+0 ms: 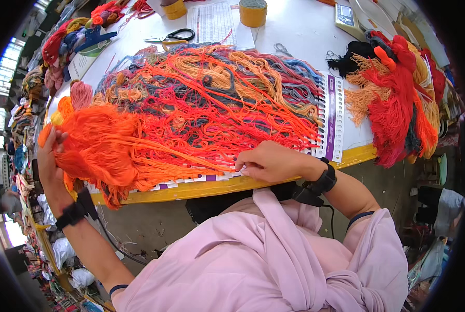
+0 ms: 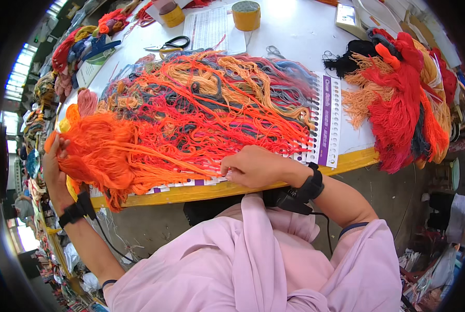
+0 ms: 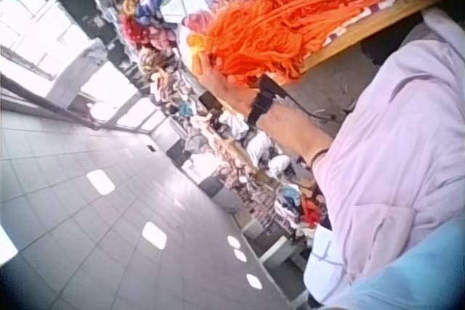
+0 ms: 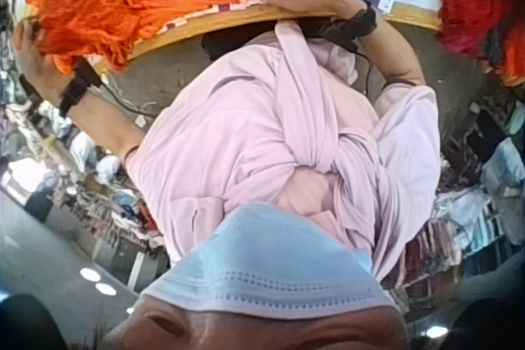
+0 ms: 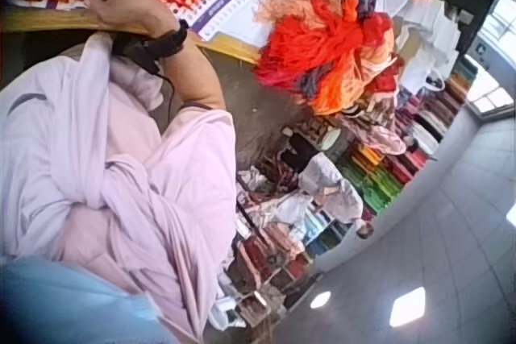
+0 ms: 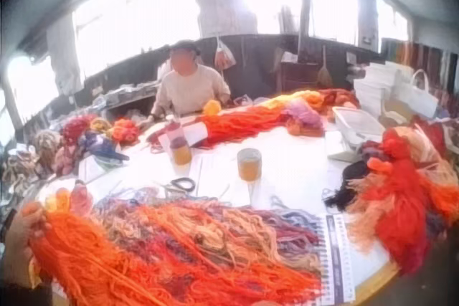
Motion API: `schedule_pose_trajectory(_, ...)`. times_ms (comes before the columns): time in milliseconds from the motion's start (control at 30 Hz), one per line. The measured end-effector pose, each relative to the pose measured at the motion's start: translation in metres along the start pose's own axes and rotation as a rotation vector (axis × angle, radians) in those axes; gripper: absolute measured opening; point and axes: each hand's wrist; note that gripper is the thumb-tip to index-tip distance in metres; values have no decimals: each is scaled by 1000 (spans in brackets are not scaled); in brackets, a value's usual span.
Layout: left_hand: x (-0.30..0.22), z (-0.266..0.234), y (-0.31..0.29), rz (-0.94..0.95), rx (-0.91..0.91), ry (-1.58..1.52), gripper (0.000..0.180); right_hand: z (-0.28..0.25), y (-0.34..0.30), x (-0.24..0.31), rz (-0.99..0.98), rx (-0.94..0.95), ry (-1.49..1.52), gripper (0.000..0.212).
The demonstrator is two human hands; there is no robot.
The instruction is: Sorting and organizing bundles of colorful embroidery thread into a sample card guide.
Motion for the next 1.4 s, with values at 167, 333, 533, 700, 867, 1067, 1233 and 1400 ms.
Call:
schedule_pose_trajectory(167, 67, 128, -145, -430, 696, -344, 21, -2, -5, -15, 202, -119, 470, 18)
schedule_pose_trajectory(333, 147, 157, -191, -880, 529, -605, 25, -89, -32, -54, 18, -685, 223, 20)
schedule_pose_trajectory(533, 102, 165, -193, -996, 585, -775, 31, -142, -91, -118, 1034, -715, -1526, 40)
schedule_pose_trajectory(700, 137, 129, -157, -1286, 336, -1299, 34, -78, -32, -39, 328, -827, -529, 26)
schedule_pose_trajectory(867, 19, 115, -99, -752, 567, -1255, 40, -67, -63, -19, 279, -367, -215, 14)
schedule_pose_trajectory(1067, 39, 71, -42, -750, 479, -1220, 43, -31, -93, -8, 165, -194, -388, 18)
schedule_pose_trajectory(1233, 101, 143, -120, -965, 514, -1000, 41, -16, -100, -17, 115, -242, -490, 9)
schedule_pose_trajectory(1400, 143, 166, -162, -1073, 554, -825, 32, -37, -105, -20, 168, -176, -150, 9)
Point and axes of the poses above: each hand's wrist, its own y-axis towards the middle knuckle, its own z-axis out of the palm, x = y × z, and after that the axes turned 15 degrees about -y, right-handed
